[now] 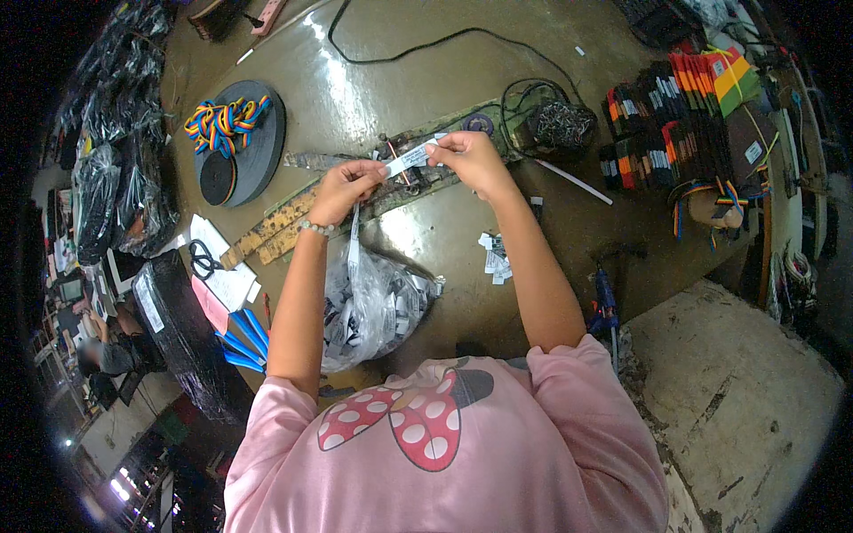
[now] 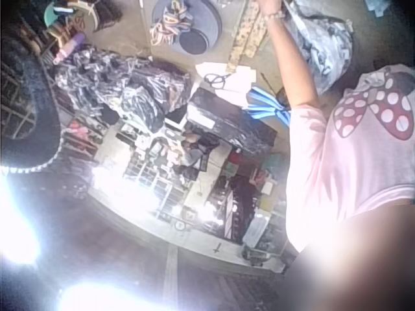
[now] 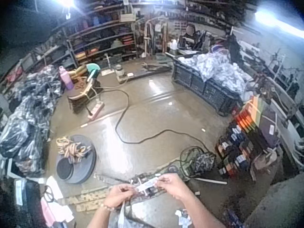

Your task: The person opens a plastic bag and removes small white cable segments. They place the segments on a wooden jig, align them, and use a hot glue gun to bond them. The person repeats this process for several segments, then stores the bag and retrieves more materials from a drawer.

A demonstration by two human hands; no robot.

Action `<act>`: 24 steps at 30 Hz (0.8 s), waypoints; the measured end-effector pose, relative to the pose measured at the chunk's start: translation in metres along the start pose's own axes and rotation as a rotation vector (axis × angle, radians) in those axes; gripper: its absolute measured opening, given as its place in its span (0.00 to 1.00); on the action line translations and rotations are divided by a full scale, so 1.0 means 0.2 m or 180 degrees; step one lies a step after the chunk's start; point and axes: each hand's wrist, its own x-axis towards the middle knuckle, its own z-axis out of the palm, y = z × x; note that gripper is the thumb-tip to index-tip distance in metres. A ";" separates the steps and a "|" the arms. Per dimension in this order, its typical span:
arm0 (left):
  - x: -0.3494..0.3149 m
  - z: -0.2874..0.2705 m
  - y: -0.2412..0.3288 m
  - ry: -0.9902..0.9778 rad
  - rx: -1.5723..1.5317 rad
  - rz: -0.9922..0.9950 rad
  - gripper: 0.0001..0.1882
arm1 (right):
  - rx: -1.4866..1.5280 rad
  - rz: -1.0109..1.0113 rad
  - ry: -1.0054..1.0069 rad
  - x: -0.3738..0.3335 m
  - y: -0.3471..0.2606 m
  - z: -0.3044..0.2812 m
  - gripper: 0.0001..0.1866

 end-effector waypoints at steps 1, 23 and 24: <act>0.00 0.00 0.00 0.0026 0.0059 0.0041 0.12 | 0.0018 -0.0036 0.0006 0.00 0.01 0.00 0.10; 0.03 0.06 -0.02 0.0466 0.0554 0.0310 0.10 | -0.0245 0.0047 0.0302 -0.02 0.05 0.00 0.11; 0.00 0.05 0.00 0.0575 0.0942 0.0424 0.11 | -0.0264 -0.0107 0.0216 -0.07 0.03 -0.04 0.11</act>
